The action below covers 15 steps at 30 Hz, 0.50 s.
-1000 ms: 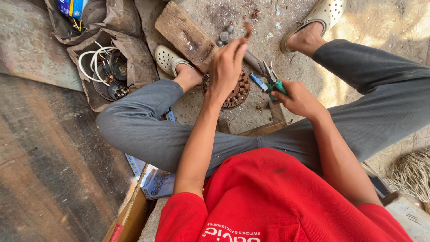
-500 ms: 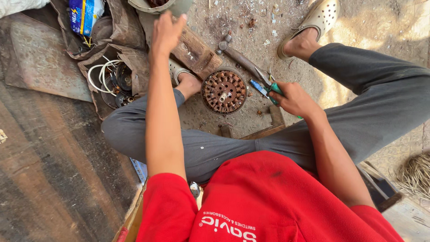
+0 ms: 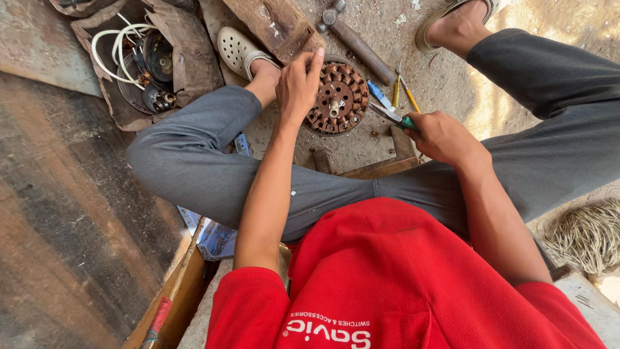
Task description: The person uses pliers to pull and remove copper wire coils from the slots of a motor stator. They repeatedly grip the wire ends and pull them out, placing the removed copper pieces into a nearby bucket.
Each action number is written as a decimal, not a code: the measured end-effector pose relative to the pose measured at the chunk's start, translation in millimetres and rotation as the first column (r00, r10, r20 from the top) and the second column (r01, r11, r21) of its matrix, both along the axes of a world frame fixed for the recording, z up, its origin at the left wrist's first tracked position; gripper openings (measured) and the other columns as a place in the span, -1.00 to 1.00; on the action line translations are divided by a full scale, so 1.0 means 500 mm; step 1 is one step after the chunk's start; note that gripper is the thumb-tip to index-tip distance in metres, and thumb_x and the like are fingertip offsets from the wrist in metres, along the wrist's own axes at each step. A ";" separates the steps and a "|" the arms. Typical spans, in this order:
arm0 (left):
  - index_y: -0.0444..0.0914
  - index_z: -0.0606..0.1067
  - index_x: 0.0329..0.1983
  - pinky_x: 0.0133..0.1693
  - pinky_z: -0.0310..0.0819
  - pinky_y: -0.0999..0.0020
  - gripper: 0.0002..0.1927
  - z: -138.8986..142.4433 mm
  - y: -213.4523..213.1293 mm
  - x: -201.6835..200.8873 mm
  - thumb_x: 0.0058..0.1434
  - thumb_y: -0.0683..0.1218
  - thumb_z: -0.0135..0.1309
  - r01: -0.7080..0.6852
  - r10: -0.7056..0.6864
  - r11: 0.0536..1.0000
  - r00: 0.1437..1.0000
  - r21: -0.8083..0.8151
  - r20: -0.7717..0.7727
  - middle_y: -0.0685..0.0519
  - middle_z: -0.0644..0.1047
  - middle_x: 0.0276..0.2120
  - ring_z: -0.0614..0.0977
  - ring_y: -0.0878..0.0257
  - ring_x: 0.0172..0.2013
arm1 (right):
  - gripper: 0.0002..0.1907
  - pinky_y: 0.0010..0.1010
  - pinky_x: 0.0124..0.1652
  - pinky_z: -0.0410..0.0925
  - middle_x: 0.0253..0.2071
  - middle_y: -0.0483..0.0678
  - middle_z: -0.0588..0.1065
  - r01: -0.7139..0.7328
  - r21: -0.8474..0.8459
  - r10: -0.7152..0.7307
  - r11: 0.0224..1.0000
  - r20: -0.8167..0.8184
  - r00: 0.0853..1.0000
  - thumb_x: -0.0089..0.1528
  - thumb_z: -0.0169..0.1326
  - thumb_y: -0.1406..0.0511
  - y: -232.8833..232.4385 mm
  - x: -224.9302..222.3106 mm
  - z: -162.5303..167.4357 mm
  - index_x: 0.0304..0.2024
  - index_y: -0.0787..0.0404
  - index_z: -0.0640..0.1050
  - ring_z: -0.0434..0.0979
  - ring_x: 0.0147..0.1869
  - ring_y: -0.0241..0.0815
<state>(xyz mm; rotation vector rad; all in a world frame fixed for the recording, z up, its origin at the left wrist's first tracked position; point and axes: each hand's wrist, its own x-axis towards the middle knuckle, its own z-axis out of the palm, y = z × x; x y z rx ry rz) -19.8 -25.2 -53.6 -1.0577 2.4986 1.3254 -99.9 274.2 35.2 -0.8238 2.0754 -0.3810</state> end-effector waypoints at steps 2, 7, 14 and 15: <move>-0.21 0.62 -0.07 -0.14 0.49 0.00 -0.35 -0.009 0.009 0.000 0.34 0.37 -0.22 0.024 -0.024 1.000 1.000 0.003 0.010 -0.12 0.67 -0.27 0.69 -0.09 -0.17 | -0.82 0.14 -0.21 0.32 -0.36 0.28 0.53 0.011 -0.004 -0.011 1.000 -0.003 1.000 0.31 0.07 0.27 -0.003 0.003 -0.001 -0.18 0.27 0.55 0.51 -0.21 0.37; -0.24 0.62 -0.17 -0.18 0.51 0.00 -0.36 -0.037 0.021 -0.008 0.39 0.34 -0.26 0.050 -0.053 0.997 0.996 -0.053 -0.071 -0.13 0.67 -0.32 0.69 -0.05 -0.25 | -0.81 0.12 -0.26 0.35 -0.43 0.28 0.51 -0.090 -0.080 0.074 0.993 -0.186 0.980 0.29 0.06 0.28 -0.017 0.009 0.020 -0.18 0.31 0.52 0.52 -0.27 0.37; -0.25 0.61 -0.25 -0.30 0.53 0.03 -0.43 -0.060 0.035 -0.001 0.42 0.28 -0.17 -0.002 -0.032 0.983 0.983 -0.185 -0.183 -0.11 0.66 -0.36 0.69 -0.04 -0.36 | -0.67 0.05 -0.47 0.33 -0.61 0.17 0.46 -0.217 -0.006 0.201 0.976 -0.349 0.915 0.42 0.01 0.12 -0.056 0.009 0.085 -0.19 0.28 0.48 0.50 -0.50 0.27; -0.26 0.61 -0.25 -0.31 0.52 0.03 -0.44 -0.062 0.035 -0.001 0.42 0.27 -0.15 -0.007 -0.040 0.975 0.977 -0.221 -0.208 -0.11 0.66 -0.36 0.69 -0.05 -0.36 | -0.68 0.04 -0.47 0.34 -0.61 0.16 0.46 -0.241 0.027 0.236 0.970 -0.335 0.912 0.43 0.00 0.12 -0.058 0.008 0.086 -0.17 0.28 0.48 0.51 -0.50 0.26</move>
